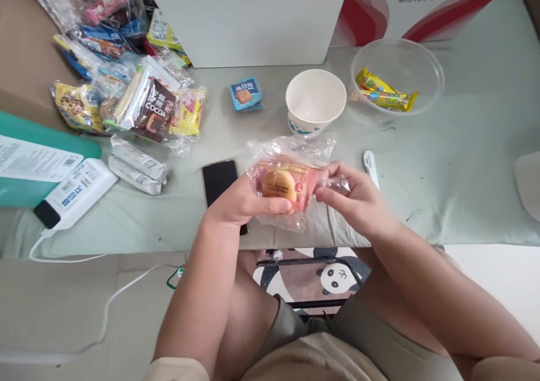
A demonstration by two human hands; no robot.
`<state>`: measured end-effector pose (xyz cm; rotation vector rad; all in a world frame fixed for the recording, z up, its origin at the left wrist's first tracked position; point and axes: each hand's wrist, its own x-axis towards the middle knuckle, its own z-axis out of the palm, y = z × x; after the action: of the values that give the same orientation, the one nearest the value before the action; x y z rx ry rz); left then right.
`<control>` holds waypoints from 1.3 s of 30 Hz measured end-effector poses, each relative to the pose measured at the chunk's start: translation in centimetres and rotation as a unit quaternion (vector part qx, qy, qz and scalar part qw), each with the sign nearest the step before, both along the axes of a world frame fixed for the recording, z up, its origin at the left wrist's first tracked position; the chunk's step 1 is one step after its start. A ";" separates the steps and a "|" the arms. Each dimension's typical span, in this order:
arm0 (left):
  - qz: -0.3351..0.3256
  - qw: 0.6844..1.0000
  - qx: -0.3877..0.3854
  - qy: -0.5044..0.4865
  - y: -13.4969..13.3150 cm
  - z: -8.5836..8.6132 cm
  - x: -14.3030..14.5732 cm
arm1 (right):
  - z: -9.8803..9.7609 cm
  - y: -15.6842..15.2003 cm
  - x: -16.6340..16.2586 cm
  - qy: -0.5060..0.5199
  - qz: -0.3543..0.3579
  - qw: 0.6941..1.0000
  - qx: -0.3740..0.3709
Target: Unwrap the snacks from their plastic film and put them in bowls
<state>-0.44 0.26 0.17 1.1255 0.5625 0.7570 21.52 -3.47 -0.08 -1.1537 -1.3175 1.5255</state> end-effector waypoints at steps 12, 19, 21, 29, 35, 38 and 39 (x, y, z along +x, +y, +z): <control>0.066 0.994 -0.089 0.004 -0.5 -0.6 2.1 | -1.8 1.4 2.9 0.106 -0.084 0.987 -0.092; 0.119 0.988 -0.084 0.052 -0.3 -1.7 2.6 | -2.7 0.9 2.2 -0.033 -0.111 0.985 0.129; 0.142 0.985 -0.060 0.073 -0.3 -2.1 2.7 | -2.9 0.8 2.1 -0.063 -0.113 0.974 0.185; 0.265 0.962 -0.047 0.046 -1.1 -2.0 4.5 | -3.4 -0.5 0.6 -0.047 -0.066 0.973 0.216; 0.333 0.942 -0.048 -0.014 -0.9 -0.9 5.3 | -3.8 -0.1 0.0 0.005 -0.137 0.979 0.151; 0.350 0.933 -0.073 -0.045 -0.8 -0.6 5.5 | -3.8 0.0 0.1 0.052 0.001 0.998 0.046; 0.359 0.929 -0.073 -0.043 -0.7 -0.6 5.6 | -3.7 -0.1 0.1 0.053 0.029 0.998 0.015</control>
<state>5.15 -0.47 -0.43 0.7284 0.9598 1.3621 21.57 -3.60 -3.79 -1.0090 -1.3086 1.5820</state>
